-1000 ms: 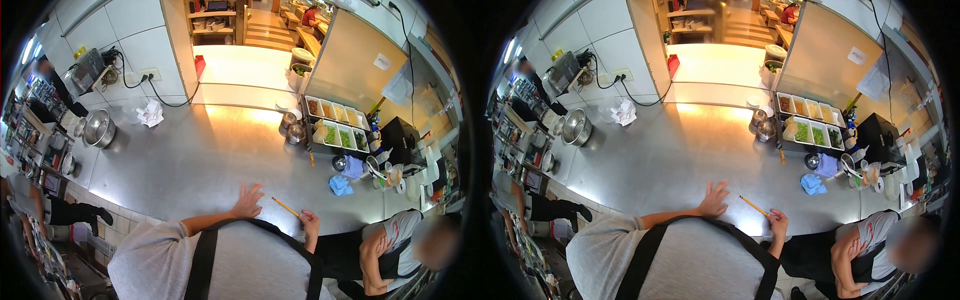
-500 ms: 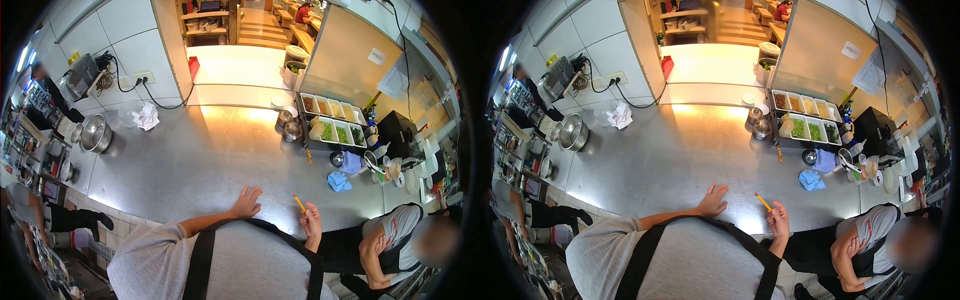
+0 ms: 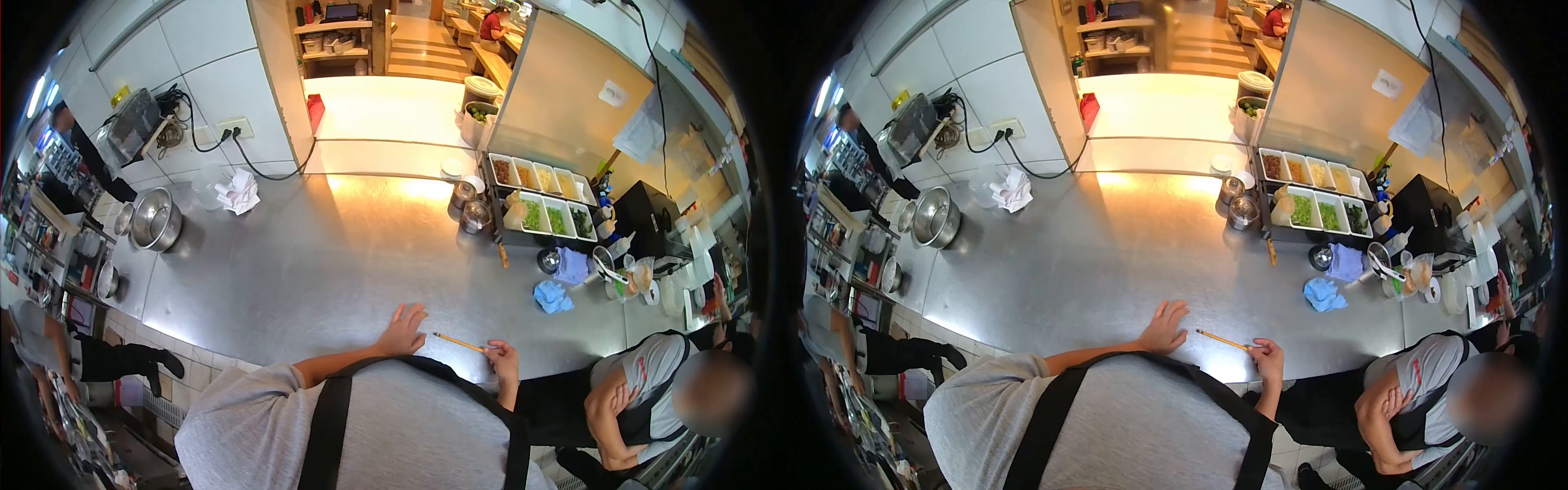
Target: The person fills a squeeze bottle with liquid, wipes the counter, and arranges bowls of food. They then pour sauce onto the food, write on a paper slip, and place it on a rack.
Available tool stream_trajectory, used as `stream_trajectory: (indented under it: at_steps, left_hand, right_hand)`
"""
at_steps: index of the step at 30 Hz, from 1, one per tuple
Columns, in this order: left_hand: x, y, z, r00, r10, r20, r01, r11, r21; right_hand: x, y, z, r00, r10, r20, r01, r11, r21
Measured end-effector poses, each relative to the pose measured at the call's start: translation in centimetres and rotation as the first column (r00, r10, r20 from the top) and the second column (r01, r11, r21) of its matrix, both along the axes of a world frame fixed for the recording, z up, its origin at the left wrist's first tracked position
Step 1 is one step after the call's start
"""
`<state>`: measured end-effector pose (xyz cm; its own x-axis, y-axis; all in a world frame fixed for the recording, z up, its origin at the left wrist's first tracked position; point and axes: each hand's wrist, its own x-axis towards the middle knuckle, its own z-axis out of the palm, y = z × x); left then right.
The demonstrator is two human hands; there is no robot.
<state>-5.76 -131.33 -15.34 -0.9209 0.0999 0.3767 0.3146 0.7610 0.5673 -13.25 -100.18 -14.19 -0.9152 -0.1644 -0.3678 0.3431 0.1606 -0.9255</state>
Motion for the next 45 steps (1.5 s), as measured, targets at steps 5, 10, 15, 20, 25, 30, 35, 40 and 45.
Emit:
stream_trajectory:
  at_steps: [5, 10, 15, 20, 25, 30, 35, 40, 45]
  left_hand:
    - [-0.1, 0.1, 0.2, 1.000, -0.010, 0.003, 0.010, 1.000, 0.017]
    - [0.0, 0.1, 0.4, 1.000, -0.009, 0.015, 0.009, 1.000, 0.011]
    - [-0.2, 0.0, 0.3, 0.999, -0.007, 0.034, 0.004, 0.996, 0.084]
    - [-0.2, 0.1, 0.1, 1.000, -0.024, -0.008, 0.025, 0.991, 0.134]
    - [-0.1, -0.2, 0.3, 1.000, -0.027, 0.006, 0.026, 0.989, 0.145]
    - [-0.3, -0.2, 0.0, 1.000, -0.030, 0.007, 0.029, 0.991, 0.134]
    - [-0.2, -0.2, 0.6, 1.000, -0.023, 0.008, 0.022, 0.992, 0.128]
    - [-0.3, -0.2, 0.6, 0.999, -0.036, 0.017, 0.034, 0.993, 0.112]
    - [-0.3, 0.0, 0.5, 0.999, -0.029, 0.033, 0.025, 0.993, 0.115]
  right_hand:
    - [0.5, -0.2, 2.6, 0.998, 0.060, 0.033, -0.052, 0.978, -0.204]
    - [1.2, -0.5, 4.0, 0.995, 0.060, 0.079, -0.002, 0.806, -0.592]
    - [0.6, 0.5, 1.9, 0.995, 0.061, 0.073, -0.051, 0.990, -0.131]
    - [0.9, 0.4, 1.7, 0.997, 0.038, 0.071, -0.030, 0.994, -0.103]
    - [0.0, 0.8, -1.2, 0.995, 0.085, 0.049, -0.091, 0.987, 0.134]
    - [-0.2, -0.2, 0.3, 0.983, 0.179, -0.048, -0.165, 0.964, 0.210]
    - [0.5, -0.5, 2.5, 0.980, 0.157, 0.122, -0.144, 0.983, -0.113]
    - [0.7, -0.9, 3.6, 0.973, 0.209, 0.097, -0.199, 0.975, -0.102]
    - [0.8, -0.9, 3.3, 0.981, 0.180, 0.073, -0.177, 0.983, -0.039]
